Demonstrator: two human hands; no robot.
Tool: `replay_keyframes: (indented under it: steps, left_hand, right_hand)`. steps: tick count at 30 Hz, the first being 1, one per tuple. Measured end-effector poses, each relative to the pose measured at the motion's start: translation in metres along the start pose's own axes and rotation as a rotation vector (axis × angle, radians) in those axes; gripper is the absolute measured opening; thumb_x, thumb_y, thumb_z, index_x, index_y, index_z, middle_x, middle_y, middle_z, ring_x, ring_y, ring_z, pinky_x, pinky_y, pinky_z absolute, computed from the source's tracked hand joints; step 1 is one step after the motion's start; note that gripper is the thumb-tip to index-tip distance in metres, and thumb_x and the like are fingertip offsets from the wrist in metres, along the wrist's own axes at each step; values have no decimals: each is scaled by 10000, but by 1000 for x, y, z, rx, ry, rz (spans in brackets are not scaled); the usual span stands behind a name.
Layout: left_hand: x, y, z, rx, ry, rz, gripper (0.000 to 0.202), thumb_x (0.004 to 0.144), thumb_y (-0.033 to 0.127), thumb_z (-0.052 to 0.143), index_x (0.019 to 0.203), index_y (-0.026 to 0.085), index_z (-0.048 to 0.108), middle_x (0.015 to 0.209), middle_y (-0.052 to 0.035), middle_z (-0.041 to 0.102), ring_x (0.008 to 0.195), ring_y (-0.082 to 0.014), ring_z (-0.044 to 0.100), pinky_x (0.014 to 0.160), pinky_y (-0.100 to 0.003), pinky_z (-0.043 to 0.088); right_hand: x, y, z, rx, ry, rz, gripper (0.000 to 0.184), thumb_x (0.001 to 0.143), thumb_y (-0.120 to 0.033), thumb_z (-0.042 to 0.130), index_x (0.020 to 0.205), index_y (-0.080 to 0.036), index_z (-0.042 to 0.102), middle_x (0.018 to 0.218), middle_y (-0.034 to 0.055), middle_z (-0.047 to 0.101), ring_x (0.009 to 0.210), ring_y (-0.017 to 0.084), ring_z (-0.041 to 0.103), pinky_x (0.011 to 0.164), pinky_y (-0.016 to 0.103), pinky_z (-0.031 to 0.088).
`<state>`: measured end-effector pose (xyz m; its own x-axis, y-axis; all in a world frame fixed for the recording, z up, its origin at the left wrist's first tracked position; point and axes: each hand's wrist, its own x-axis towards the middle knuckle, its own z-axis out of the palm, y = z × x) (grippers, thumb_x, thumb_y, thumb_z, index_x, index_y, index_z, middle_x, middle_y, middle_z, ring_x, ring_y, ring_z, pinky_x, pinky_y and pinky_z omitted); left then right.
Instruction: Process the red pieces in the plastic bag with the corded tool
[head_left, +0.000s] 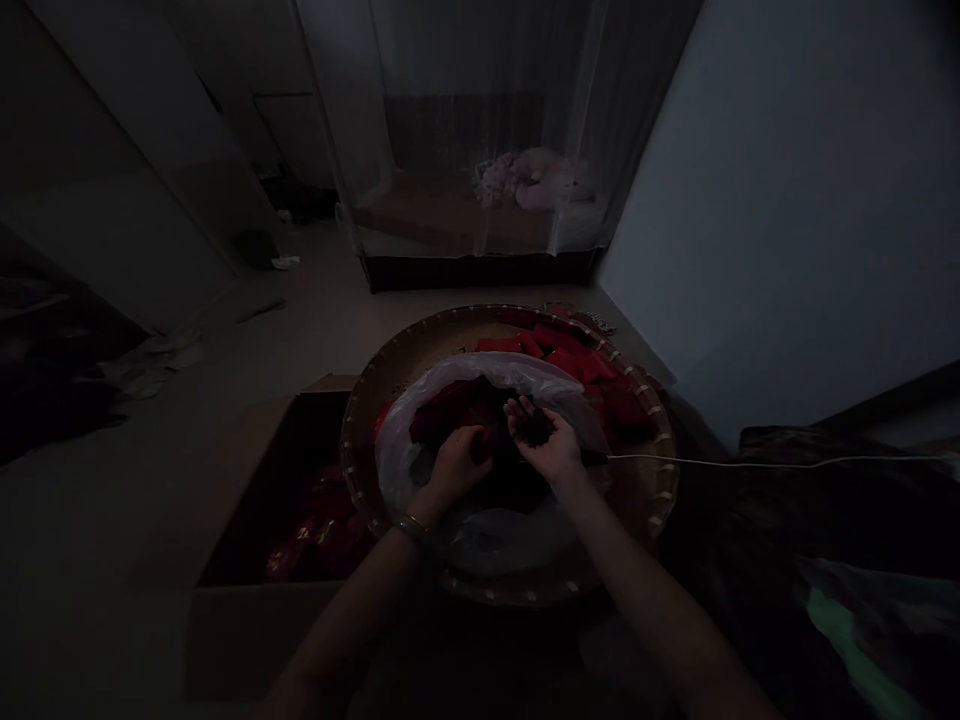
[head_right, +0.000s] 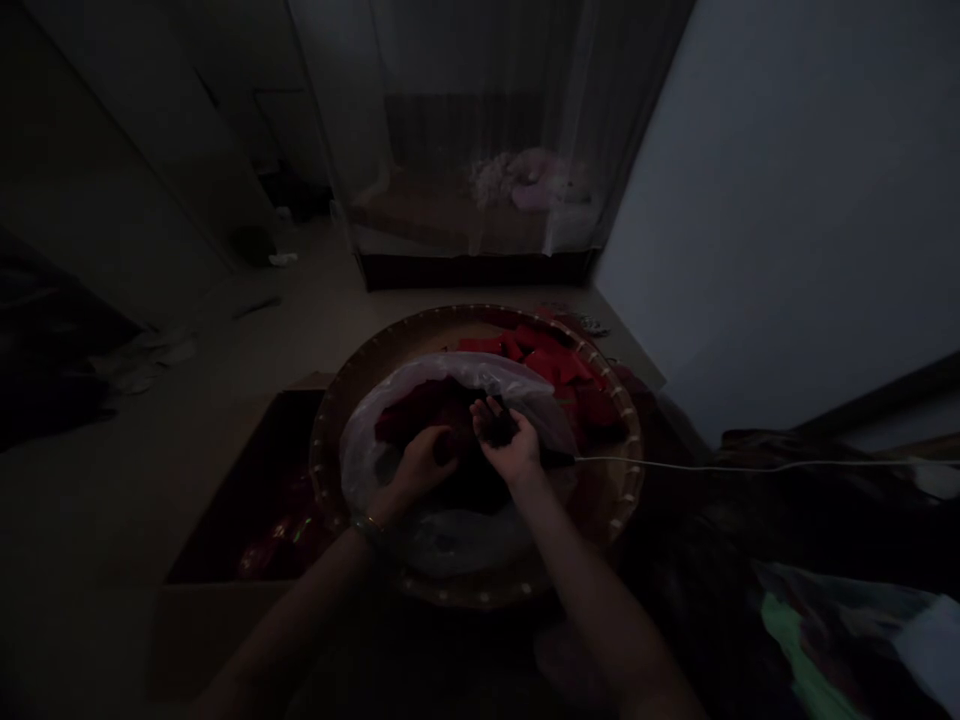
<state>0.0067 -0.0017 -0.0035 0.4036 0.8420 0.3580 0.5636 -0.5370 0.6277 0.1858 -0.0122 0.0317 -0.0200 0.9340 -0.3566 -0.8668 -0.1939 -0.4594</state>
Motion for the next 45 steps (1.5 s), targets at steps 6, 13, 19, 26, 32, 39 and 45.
replay_keyframes:
  steps: [6, 13, 19, 26, 32, 39, 45]
  left_hand:
    - [0, 1, -1, -12, -6, 10, 420, 668, 146, 632, 1075, 160, 527, 1035, -88, 618, 947, -225, 587, 833, -368, 485]
    - [0, 2, -2, 4, -18, -16, 430, 659, 146, 642, 1073, 171, 527, 1038, -79, 618, 942, -224, 584, 830, -365, 484]
    - [-1, 1, 0, 5, -22, 10, 430, 666, 156, 635, 1080, 165, 520, 1037, -79, 615, 941, -222, 581, 825, -365, 482]
    - [0, 1, -1, -13, -63, 21, 448, 658, 186, 654, 1085, 176, 521, 1051, -80, 610, 952, -231, 580, 835, -371, 475]
    - [0, 2, -3, -42, -77, 21, 453, 650, 193, 658, 1081, 169, 520, 1044, -90, 608, 945, -234, 584, 828, -370, 474]
    - [0, 1, -2, -67, -77, 2, 466, 645, 193, 663, 1087, 165, 514, 1052, -90, 608, 951, -232, 588, 829, -366, 481]
    - [0, 0, -1, -84, -67, -22, 457, 659, 209, 664, 1091, 175, 519, 1060, -87, 609, 971, -231, 587, 845, -368, 479]
  right_hand:
    - [-7, -6, 10, -32, -80, -39, 392, 903, -274, 247, 1064, -160, 586, 1198, 108, 585, 1157, 176, 522, 939, 360, 472]
    - [-9, -6, 11, 207, 49, 55, 347, 911, -197, 274, 1031, -105, 586, 1030, 134, 654, 1095, 187, 571, 813, 295, 548]
    - [-9, -1, 12, 154, -17, -40, 295, 878, -213, 334, 964, -165, 612, 954, 62, 686, 1043, 185, 602, 875, 364, 522]
    - [-6, 7, 24, -21, -22, -198, 272, 866, -256, 378, 910, -179, 635, 932, 38, 690, 963, 163, 633, 886, 322, 496]
    - [-3, 18, 27, -180, -63, -337, 290, 860, -378, 429, 885, -186, 644, 940, 32, 675, 948, 158, 623, 867, 304, 480]
    - [-4, 26, 30, -365, -81, -440, 379, 847, -491, 440, 894, -177, 645, 926, 46, 656, 909, 174, 597, 883, 319, 439]
    - [-4, 31, 27, -523, -122, -506, 465, 848, -572, 401, 937, -177, 630, 1005, 77, 642, 988, 216, 570, 957, 397, 391]
